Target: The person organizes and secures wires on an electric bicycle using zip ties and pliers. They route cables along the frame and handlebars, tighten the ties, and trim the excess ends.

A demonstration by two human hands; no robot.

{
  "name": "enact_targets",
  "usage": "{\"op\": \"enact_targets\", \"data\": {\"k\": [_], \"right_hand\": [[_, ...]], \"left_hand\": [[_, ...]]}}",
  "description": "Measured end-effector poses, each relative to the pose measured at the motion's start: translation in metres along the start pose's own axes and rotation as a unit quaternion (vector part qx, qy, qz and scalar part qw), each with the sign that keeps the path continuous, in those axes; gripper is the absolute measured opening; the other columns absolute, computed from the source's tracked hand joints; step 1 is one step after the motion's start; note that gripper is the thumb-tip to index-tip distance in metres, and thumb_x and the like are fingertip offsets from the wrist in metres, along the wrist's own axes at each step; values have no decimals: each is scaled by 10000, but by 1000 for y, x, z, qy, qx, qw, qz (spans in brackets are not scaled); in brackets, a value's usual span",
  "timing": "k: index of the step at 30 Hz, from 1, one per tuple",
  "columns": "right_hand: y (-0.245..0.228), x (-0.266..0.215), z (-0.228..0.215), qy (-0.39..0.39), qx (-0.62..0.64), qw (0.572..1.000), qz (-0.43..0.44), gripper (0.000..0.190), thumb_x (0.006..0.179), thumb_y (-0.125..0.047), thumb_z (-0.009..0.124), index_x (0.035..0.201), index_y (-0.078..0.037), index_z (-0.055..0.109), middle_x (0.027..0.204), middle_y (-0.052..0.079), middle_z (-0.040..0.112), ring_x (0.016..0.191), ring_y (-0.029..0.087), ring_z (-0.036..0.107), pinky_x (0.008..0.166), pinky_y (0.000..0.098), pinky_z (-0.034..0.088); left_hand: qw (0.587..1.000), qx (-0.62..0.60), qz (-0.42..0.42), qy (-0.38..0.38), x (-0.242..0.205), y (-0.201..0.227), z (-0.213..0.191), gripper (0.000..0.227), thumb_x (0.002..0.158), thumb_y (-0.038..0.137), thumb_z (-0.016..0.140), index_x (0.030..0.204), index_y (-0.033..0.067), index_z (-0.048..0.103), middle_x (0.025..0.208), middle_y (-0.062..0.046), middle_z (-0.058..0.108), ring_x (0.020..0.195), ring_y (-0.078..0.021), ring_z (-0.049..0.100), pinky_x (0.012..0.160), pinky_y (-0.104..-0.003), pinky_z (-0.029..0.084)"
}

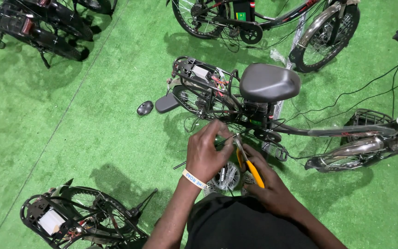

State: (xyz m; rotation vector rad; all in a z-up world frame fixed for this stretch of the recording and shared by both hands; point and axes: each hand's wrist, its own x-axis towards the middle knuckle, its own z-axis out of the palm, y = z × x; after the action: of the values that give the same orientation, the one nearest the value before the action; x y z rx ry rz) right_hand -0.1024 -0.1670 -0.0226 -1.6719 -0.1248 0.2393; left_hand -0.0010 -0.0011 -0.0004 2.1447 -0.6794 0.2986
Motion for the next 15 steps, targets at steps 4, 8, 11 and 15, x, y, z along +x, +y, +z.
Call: {"op": "enact_targets", "data": {"k": [4,8,11,15], "right_hand": [[1,-2,-2,1,-10,1000,-27,225,767,-73,594,978,-70,515,1598,115,215,1491,259,181,1093,423,254],[7,-3,-5,-3,-9,1000,3,709,772,-167,638,1409,-55,348,1586,79,219,1407,211,303,1041,354,326],[1,-2,-4,1,23,999,38,823,747,-193,649,1466,-92,262,1539,54,273,1210,192,373,942,337,385],[2,1,-3,-6,60,998,18,876,748,-168,652,1499,-97,207,1590,99,231,1463,244,215,1133,412,221]], "left_hand": [[991,-133,-27,-1,1,10,-4,179,796,33,661,858,87,502,770,-53,609,703,-194,632,656,-305,576],[940,-297,-166,-16,-1,10,1,280,779,-86,648,818,124,466,816,-65,654,904,-259,765,724,-314,672],[911,-354,-212,-20,-1,10,2,292,786,-112,626,800,130,462,825,-72,660,899,-250,756,756,-321,672],[908,-363,-210,-14,-2,11,2,306,792,-101,610,776,145,427,823,-8,545,854,-201,728,629,-261,642]]}}
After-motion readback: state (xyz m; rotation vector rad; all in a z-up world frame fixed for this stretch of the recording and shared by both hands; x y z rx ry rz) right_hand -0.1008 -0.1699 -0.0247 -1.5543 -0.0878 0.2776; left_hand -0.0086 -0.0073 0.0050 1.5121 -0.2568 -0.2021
